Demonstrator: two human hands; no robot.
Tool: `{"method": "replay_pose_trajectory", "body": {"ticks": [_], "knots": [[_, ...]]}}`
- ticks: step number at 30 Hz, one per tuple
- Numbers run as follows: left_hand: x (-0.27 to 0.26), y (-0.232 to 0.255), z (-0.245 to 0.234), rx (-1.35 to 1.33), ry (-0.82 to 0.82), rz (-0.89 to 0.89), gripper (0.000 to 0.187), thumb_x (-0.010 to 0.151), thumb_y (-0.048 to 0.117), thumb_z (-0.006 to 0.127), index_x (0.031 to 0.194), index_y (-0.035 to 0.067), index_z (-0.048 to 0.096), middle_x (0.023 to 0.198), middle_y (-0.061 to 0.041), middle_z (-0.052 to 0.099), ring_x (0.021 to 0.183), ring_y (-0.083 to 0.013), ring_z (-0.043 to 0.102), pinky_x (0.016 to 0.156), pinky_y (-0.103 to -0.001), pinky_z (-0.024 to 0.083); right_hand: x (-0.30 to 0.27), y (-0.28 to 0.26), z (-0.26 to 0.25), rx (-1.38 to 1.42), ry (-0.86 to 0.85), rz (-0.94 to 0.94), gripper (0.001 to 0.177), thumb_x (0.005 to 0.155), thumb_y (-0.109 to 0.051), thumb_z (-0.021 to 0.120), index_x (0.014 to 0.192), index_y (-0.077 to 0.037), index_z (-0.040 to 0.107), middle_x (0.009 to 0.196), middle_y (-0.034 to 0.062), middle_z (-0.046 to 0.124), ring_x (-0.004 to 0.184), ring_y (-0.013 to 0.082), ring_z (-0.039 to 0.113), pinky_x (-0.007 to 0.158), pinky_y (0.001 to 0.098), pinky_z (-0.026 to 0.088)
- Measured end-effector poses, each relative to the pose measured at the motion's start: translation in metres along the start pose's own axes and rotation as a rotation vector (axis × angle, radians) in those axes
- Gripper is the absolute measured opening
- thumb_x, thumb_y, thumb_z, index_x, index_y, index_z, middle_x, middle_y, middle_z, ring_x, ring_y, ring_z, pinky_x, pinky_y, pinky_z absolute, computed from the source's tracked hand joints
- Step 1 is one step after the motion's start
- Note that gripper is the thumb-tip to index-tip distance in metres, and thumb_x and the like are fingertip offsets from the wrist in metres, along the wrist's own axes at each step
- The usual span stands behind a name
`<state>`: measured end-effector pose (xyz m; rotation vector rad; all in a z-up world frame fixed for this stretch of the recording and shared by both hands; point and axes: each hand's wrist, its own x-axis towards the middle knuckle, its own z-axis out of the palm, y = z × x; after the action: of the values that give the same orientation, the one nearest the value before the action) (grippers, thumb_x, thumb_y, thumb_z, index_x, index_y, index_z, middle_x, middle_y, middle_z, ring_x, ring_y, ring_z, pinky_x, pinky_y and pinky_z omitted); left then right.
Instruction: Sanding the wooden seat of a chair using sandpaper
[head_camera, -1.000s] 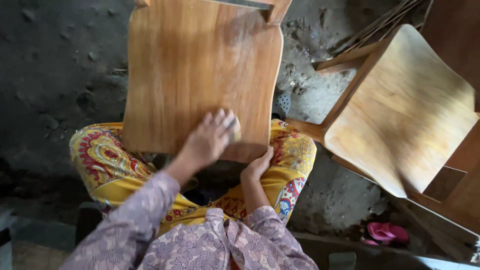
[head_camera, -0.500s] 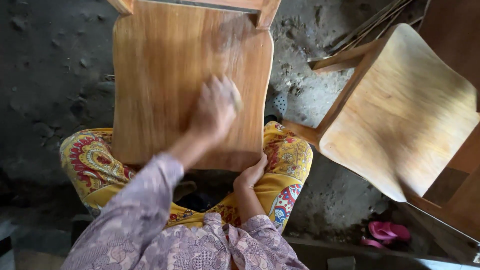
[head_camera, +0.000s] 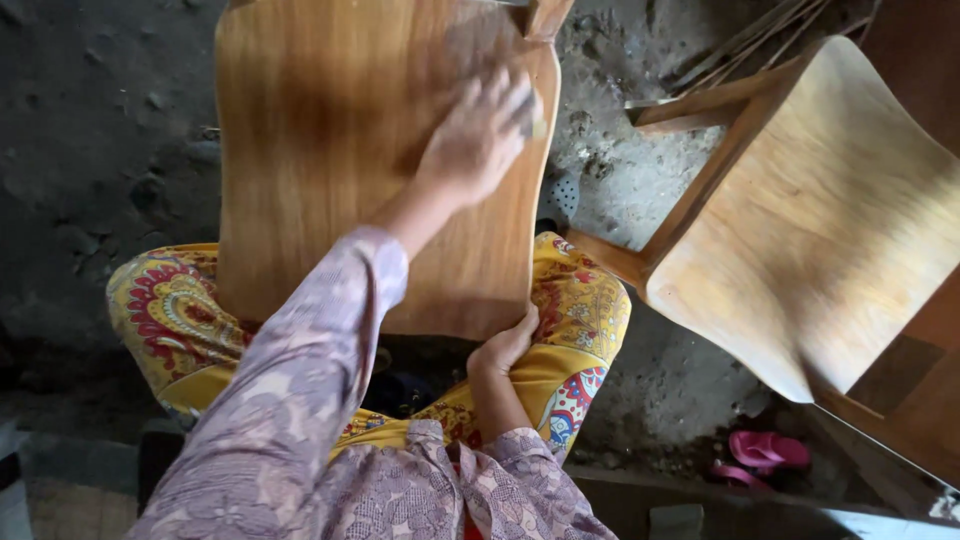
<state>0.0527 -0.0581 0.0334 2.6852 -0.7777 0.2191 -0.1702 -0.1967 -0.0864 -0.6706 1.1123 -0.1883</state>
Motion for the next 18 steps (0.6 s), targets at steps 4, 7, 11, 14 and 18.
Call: {"method": "replay_pose_trajectory", "body": {"ticks": [4,7,11,14,18], "knots": [[0.020,-0.004,0.006,-0.017,-0.086,-0.245,0.045,0.110,0.019,0.051,0.154,0.009,0.042,0.161,-0.020,0.033,0.148,-0.0407,0.031,0.124,-0.056,0.025,-0.016,-0.007,0.013,-0.188,0.226,-0.107,0.056,0.092,-0.041,0.053,0.133,-0.006,0.065,0.134,0.0024,0.066,0.124,0.0163,0.059,0.110,0.0246,0.042],[-0.007,0.022,-0.011,0.053,-0.040,-0.190,0.048,0.108,0.018,0.053,0.151,0.004,0.039,0.157,-0.023,0.039,0.144,-0.0419,0.038,0.122,-0.056,0.033,-0.004,-0.003,0.007,-0.167,0.184,-0.077,0.056,0.093,-0.041,0.052,0.134,-0.004,0.063,0.136,0.0029,0.064,0.126,0.0159,0.057,0.111,0.0233,0.039],[-0.083,0.069,-0.018,0.122,0.031,0.087,0.049,0.101,0.030,0.060,0.140,0.001,0.054,0.148,-0.026,0.048,0.135,-0.0460,0.047,0.112,-0.060,0.039,-0.003,-0.002,0.005,-0.229,0.258,-0.056,0.065,0.089,-0.043,0.056,0.136,0.002,0.063,0.133,0.0066,0.068,0.119,0.0169,0.063,0.106,0.0244,0.047],[-0.149,0.092,-0.017,-0.011,-0.238,0.166,0.057,0.100,0.023,0.040,0.154,0.007,0.038,0.161,-0.018,0.037,0.148,-0.0353,0.035,0.119,-0.054,0.028,-0.033,-0.017,0.028,-0.164,0.256,0.016,0.044,0.091,-0.041,0.058,0.117,-0.008,0.074,0.111,0.0077,0.074,0.095,0.0202,0.068,0.086,0.0314,0.057],[-0.158,0.055,-0.002,-0.079,-0.219,0.268,0.054,0.104,0.024,0.032,0.157,0.018,0.042,0.163,-0.008,0.040,0.154,-0.0289,0.028,0.128,-0.049,0.006,-0.005,-0.001,0.003,-0.275,0.256,-0.082,0.043,0.097,-0.039,0.057,0.116,-0.003,0.073,0.111,0.0087,0.074,0.098,0.0180,0.066,0.093,0.0281,0.054]]}}
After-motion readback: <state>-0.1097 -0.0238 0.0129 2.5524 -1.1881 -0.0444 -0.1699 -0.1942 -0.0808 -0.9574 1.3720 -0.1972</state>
